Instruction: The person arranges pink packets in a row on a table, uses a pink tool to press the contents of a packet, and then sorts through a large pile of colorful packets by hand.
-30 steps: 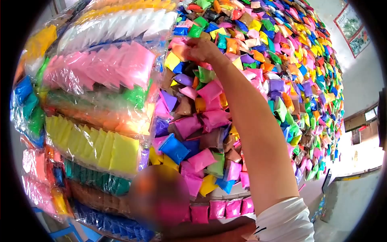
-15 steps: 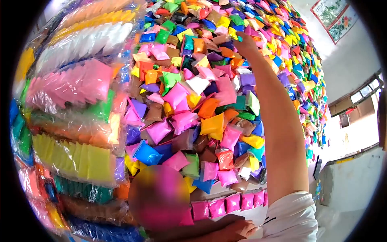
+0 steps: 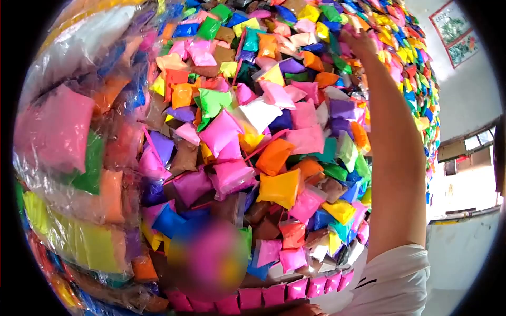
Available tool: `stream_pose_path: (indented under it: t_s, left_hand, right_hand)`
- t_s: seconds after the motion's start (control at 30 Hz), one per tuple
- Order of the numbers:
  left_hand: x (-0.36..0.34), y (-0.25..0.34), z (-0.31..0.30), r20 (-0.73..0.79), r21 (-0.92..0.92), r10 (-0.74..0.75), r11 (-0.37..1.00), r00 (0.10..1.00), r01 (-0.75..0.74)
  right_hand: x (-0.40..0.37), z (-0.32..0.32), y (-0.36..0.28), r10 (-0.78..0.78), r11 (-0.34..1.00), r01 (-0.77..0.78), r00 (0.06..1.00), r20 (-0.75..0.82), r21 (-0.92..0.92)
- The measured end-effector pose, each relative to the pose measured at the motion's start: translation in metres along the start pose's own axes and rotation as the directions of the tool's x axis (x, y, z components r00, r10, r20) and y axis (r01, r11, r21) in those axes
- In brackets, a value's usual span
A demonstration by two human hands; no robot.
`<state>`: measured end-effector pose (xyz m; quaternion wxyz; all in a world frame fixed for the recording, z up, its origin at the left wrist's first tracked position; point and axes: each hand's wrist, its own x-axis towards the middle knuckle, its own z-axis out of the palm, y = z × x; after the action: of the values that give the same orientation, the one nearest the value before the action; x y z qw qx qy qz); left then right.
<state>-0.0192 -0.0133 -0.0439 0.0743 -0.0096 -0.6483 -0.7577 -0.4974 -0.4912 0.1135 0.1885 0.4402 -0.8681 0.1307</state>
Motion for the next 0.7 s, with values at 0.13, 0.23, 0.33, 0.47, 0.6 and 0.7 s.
stream_pose_path:
  t_s: [0.13, 0.23, 0.33, 0.47, 0.6, 0.7]
  left_hand:
    - [0.006, -0.003, -0.008, -0.026, -0.019, -0.018, 1.0, 0.999, 0.018]
    - [0.008, -0.004, -0.006, -0.026, -0.025, -0.021, 0.999, 0.999, 0.021]
    - [0.005, -0.001, 0.001, -0.02, -0.026, -0.016, 1.0, 1.0, 0.016]
    - [-0.002, 0.003, 0.017, -0.012, -0.009, -0.002, 1.0, 1.0, 0.002]
    - [-0.01, 0.007, 0.028, -0.03, 0.02, 0.012, 1.0, 0.999, -0.011]
    - [-0.018, 0.008, 0.036, -0.056, 0.034, 0.024, 0.999, 0.998, -0.022]
  right_hand:
    - [0.007, 0.013, -0.001, 0.047, 0.992, -0.056, 0.996, 0.08, 0.114]
    - [0.005, 0.012, -0.002, 0.026, 0.996, -0.032, 0.998, 0.06, 0.088]
    - [-0.023, -0.008, -0.008, -0.034, 0.981, 0.035, 0.999, -0.009, 0.188]
    - [-0.08, -0.05, -0.007, 0.022, 0.845, 0.008, 0.999, -0.05, 0.534]
    - [-0.165, -0.114, 0.001, 0.018, 0.24, -0.271, 0.961, 0.274, 0.932]
    - [-0.259, -0.167, 0.033, 0.034, 0.115, -0.378, 0.926, 0.376, 0.919]
